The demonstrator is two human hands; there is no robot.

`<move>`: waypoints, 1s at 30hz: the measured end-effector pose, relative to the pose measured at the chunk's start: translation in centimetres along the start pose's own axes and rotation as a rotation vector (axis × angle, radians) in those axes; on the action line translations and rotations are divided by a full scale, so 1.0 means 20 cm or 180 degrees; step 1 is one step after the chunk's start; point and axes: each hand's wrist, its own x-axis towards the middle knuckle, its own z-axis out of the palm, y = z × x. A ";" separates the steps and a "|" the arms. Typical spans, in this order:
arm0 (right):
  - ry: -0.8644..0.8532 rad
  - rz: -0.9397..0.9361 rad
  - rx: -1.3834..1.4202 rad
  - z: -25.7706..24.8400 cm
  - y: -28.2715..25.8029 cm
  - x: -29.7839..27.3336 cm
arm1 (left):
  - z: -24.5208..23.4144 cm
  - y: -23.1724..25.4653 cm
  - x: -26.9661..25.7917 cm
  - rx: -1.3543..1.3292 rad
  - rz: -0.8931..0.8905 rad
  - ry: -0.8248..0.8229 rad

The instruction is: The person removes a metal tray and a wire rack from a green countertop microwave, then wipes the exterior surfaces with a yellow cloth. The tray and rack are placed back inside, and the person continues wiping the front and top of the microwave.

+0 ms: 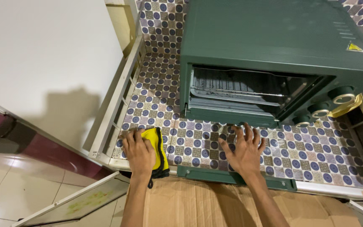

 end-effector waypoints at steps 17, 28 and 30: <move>0.0373 -0.0224 0.0550 0.00 0.06 -0.03 | -0.35 0.35 0.00 -0.1588 0.0760 0.0547; 0.0266 0.0189 0.1492 -0.13 0.06 -0.04 | -0.47 0.91 0.03 -0.2200 0.0598 -0.1401; -0.0022 0.0435 0.1791 -0.16 0.09 -0.05 | -0.39 0.97 0.00 -0.1821 0.0657 -0.1303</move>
